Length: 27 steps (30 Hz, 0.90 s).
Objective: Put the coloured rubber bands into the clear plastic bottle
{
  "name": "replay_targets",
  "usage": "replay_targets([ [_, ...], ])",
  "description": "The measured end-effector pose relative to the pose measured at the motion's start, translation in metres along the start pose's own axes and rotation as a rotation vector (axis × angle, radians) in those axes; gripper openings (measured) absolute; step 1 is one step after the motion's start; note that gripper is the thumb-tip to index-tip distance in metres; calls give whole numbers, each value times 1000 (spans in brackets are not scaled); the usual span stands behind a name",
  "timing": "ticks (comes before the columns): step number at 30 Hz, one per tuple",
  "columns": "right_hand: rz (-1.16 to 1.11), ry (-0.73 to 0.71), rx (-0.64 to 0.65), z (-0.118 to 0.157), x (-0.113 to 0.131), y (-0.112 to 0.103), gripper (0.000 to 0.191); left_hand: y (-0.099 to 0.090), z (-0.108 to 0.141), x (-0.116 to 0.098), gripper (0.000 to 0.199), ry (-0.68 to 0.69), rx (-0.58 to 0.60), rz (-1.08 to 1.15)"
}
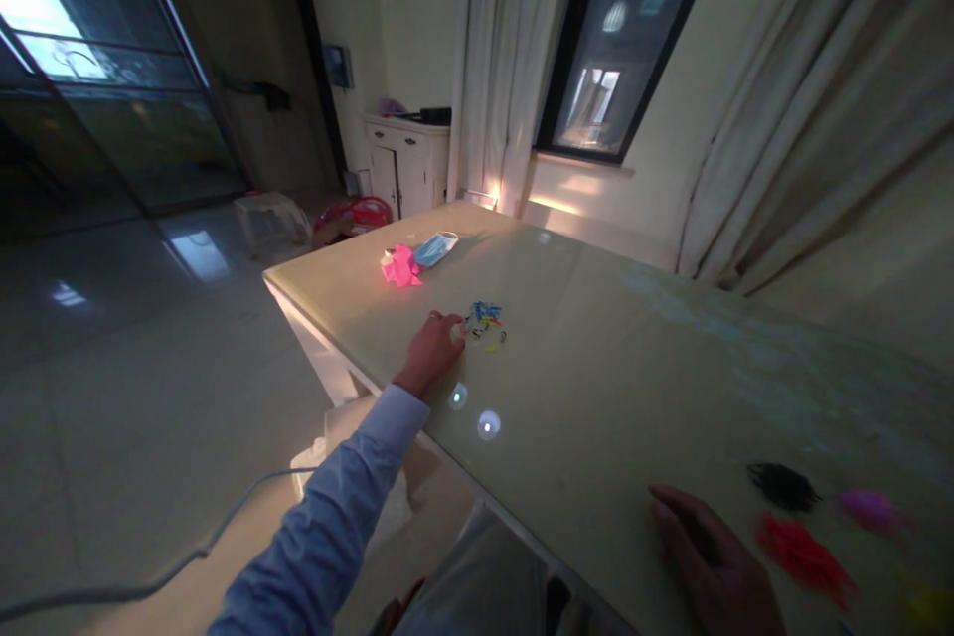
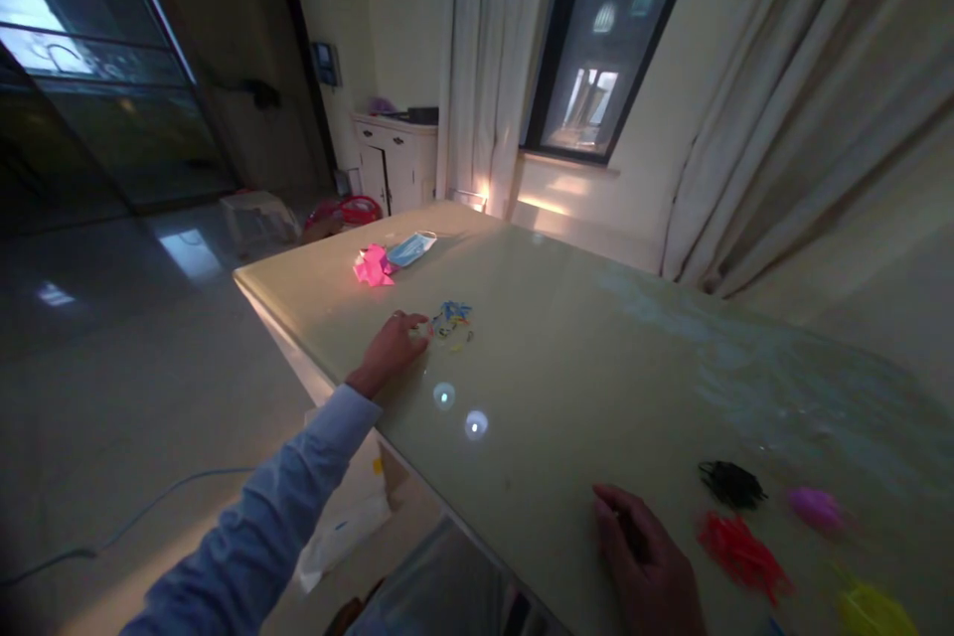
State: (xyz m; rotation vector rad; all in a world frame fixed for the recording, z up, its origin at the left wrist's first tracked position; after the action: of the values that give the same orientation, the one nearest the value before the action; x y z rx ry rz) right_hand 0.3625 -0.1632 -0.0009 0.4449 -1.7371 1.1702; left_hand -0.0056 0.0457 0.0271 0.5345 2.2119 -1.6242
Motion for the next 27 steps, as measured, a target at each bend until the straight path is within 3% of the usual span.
replay_targets([
  [9,22,29,-18,-1,-3,-2,41,15,-16,-15,38,23,98,-70],
  [17,-2,90,-7,0,-9,0,47,24,-30,-14,30,44,200,-166],
  [27,-18,22,-9,3,-4,0,43,22,-23,-18,33,43,140,-175],
])
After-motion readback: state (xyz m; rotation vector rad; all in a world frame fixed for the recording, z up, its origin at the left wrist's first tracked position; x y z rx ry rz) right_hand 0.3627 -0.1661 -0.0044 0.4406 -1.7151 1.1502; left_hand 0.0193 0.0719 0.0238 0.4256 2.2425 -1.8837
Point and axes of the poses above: each hand's wrist, its own z-axis away from the middle knuckle, its own y-axis out of the palm, x = y × z, the point moved 7 cm from there along -z, towards the middle knuckle, and after that the axes turned 5 degrees about -x, right-handed, at the moved point
